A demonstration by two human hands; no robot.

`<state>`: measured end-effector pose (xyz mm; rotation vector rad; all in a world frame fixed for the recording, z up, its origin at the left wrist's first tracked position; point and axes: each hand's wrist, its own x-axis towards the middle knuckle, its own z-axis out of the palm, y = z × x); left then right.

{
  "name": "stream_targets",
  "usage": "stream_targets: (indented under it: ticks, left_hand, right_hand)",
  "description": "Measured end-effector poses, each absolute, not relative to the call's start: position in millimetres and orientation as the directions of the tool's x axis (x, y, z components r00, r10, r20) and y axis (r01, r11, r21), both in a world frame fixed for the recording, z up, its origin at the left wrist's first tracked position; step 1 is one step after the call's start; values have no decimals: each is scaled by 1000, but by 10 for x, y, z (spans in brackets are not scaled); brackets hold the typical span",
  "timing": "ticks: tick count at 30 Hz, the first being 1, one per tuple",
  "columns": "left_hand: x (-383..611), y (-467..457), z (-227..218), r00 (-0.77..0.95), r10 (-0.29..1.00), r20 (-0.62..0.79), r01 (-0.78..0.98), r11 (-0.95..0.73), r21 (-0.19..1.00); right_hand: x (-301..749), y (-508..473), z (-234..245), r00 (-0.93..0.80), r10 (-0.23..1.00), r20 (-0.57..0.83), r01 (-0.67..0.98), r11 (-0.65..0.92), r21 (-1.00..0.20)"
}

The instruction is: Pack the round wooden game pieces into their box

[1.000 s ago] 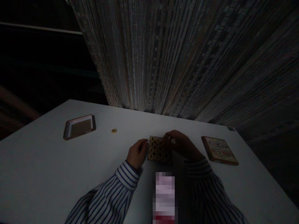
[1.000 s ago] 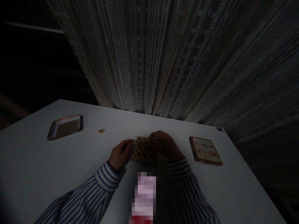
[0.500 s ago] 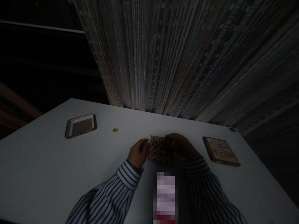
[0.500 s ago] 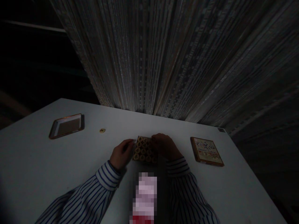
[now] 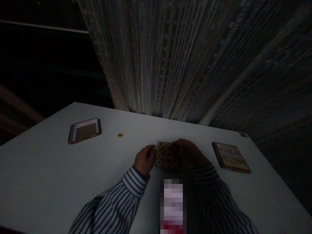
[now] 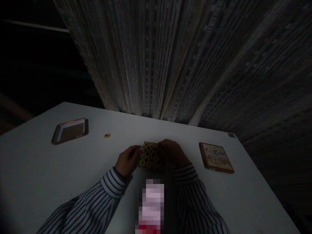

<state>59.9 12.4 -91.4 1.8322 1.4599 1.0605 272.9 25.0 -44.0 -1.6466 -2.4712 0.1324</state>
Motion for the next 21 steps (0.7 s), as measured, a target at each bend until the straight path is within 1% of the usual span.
stream_targets:
  ticks: [10,21]
  left_hand:
    - [601,127,-921,98,963,250,531,-263,805]
    - [595,118,-886,104,967,232,533,-251,808]
  right_hand:
    - [2743,242,-449,-389,916,96,894,401,-199]
    - [2720,222,-369,-392,918,53,896,395,-204]
